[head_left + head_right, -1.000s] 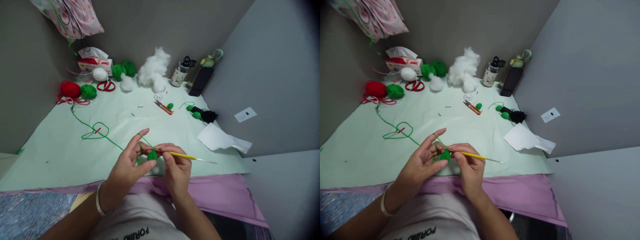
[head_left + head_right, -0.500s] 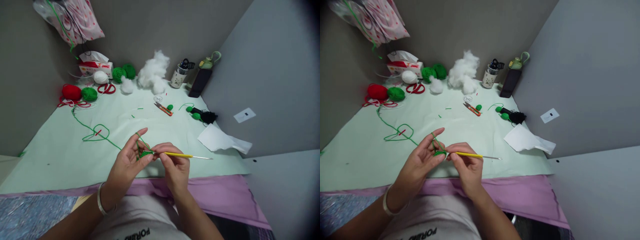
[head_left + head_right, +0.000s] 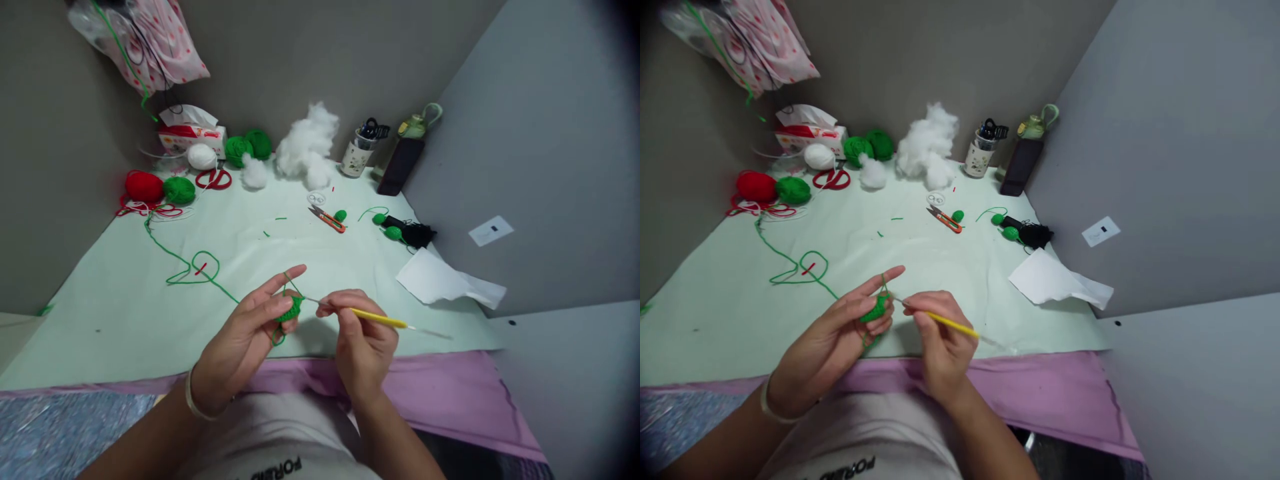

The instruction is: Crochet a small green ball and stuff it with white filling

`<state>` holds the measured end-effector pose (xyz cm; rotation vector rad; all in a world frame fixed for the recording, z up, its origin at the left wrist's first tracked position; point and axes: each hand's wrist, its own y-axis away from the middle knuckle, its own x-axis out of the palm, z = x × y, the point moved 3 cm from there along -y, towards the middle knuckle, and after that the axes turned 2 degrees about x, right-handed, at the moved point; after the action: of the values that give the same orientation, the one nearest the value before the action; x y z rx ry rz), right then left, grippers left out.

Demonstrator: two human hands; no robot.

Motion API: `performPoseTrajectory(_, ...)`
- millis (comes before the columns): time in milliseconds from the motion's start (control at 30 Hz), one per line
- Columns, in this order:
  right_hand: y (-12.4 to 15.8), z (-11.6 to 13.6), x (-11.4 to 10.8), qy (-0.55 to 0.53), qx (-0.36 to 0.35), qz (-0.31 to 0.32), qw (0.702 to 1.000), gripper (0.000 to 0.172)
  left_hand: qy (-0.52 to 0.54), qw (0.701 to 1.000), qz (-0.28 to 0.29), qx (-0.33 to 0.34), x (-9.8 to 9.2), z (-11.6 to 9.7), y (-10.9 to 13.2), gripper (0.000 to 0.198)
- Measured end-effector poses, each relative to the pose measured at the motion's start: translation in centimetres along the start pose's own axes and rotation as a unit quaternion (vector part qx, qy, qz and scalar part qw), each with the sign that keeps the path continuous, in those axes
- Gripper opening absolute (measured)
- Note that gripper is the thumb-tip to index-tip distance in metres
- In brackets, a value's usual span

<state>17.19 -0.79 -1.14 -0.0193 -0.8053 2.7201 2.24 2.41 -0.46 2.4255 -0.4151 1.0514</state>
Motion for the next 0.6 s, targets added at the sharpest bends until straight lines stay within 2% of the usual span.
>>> performPoseTrajectory(100, -0.8, -0.1, 0.2, -0.143, 0.118, 0.000, 0.983, 0.015, -0.014, 1.000, 0.014, 0.019, 0.0, -0.3, -0.1, 0.052)
performPoseTrajectory(200, -1.1, -0.2, 0.9, -0.216, 0.181, 0.039, 0.959, 0.011, -0.039, 0.997, 0.030, 0.053, 0.2, -0.1, 0.0, 0.053)
performPoseTrajectory(500, -0.6, -0.8, 0.5, -0.171, 0.162, 0.089, 0.968, 0.010, -0.066, 0.995, 0.032, 0.065, 0.2, 0.4, 0.1, 0.071)
performPoseTrajectory(600, -0.7, -0.8, 0.0, -0.152, 0.155, 0.072, 0.974, 0.012, -0.059, 0.996, 0.032, 0.051, 0.0, 0.2, 0.2, 0.068)
